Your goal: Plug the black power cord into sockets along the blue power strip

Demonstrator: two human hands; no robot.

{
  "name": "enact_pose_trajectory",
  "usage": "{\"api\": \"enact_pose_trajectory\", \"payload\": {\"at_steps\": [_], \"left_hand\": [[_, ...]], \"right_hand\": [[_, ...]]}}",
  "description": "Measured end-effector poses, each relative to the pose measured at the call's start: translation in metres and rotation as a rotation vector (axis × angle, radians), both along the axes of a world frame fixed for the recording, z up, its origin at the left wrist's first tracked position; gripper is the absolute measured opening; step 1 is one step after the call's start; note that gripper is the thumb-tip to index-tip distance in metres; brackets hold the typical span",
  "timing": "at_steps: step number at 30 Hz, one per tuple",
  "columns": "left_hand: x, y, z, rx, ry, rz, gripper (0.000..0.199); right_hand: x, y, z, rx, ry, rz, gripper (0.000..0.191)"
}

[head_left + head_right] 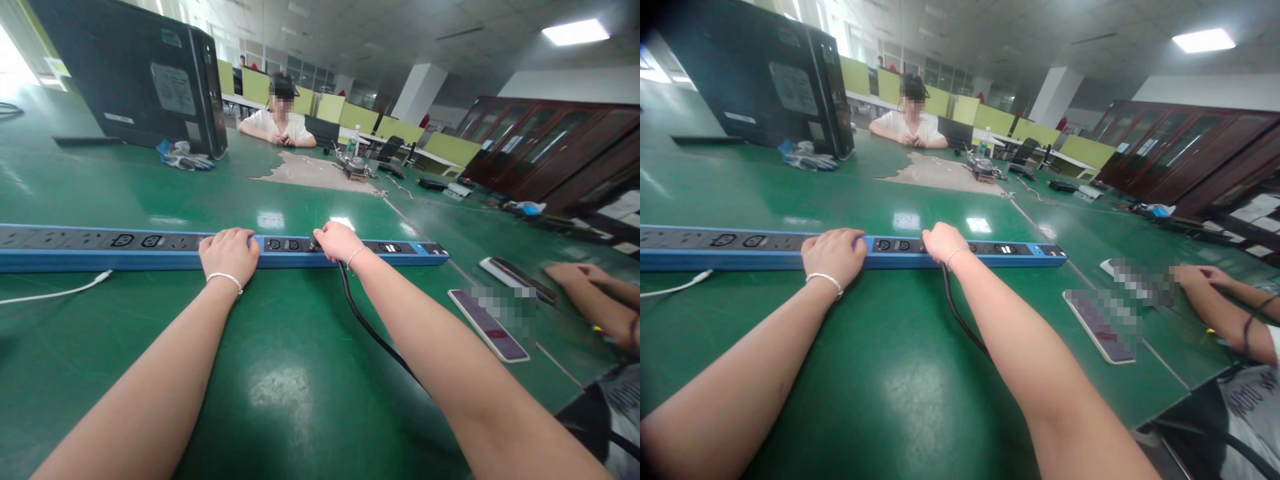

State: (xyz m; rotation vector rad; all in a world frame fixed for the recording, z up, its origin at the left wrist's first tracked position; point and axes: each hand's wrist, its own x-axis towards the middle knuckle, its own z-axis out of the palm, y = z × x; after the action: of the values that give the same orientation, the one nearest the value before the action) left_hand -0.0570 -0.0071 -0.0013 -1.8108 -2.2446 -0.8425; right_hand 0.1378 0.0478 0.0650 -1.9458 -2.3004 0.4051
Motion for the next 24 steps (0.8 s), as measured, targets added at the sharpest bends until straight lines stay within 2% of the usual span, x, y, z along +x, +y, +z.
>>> {"api": "enact_pose_trajectory", "payload": {"at_steps": [5,9,16,24], "left_hand": [[0.0,0.0,0.001,0.002,-0.01,-0.002,0.042],[0.001,0.0,0.001,0.001,-0.023,-0.002,0.042],[0.0,0.0,0.0,0.01,-0.018,-0.007,0.041],[0.0,0.001,0.0,0.014,-0.019,-0.004,0.038]], "right_hand": [[-0.007,0.0,0.002,0.061,-0.074,-0.04,0.037],[-0.01,0.005,0.002,0.047,-0.093,-0.041,0.038],[-0.013,0.022,0.001,-0.082,-0.164,0.067,0.04],[-0.016,0.018,0.001,-0.03,-0.184,0.026,0.034]]}}
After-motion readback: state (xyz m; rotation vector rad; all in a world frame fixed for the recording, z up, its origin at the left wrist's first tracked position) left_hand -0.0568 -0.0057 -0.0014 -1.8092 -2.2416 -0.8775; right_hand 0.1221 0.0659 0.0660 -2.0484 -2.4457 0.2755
